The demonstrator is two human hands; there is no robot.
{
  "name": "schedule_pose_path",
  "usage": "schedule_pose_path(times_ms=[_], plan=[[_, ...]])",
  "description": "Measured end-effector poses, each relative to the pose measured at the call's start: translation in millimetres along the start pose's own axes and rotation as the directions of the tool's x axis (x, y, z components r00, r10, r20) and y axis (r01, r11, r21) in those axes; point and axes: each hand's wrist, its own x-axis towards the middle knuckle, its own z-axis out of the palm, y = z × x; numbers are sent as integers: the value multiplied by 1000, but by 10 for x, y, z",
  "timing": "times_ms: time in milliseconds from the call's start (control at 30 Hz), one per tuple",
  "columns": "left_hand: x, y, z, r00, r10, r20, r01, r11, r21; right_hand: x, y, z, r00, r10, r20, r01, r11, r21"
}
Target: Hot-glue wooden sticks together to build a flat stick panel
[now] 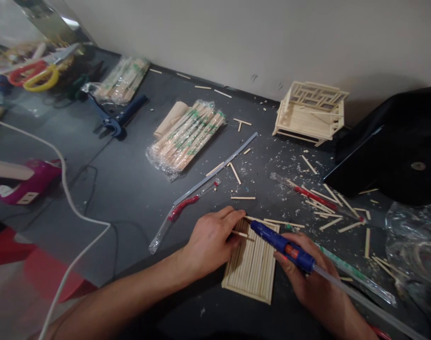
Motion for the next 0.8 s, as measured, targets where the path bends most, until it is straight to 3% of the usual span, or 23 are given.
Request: schedule_pose_path(times_ms=[800], plan=[[-9, -49, 24, 999, 31, -10, -31, 999, 8, -58, 53, -30, 999, -27, -47, 22, 994, -110]])
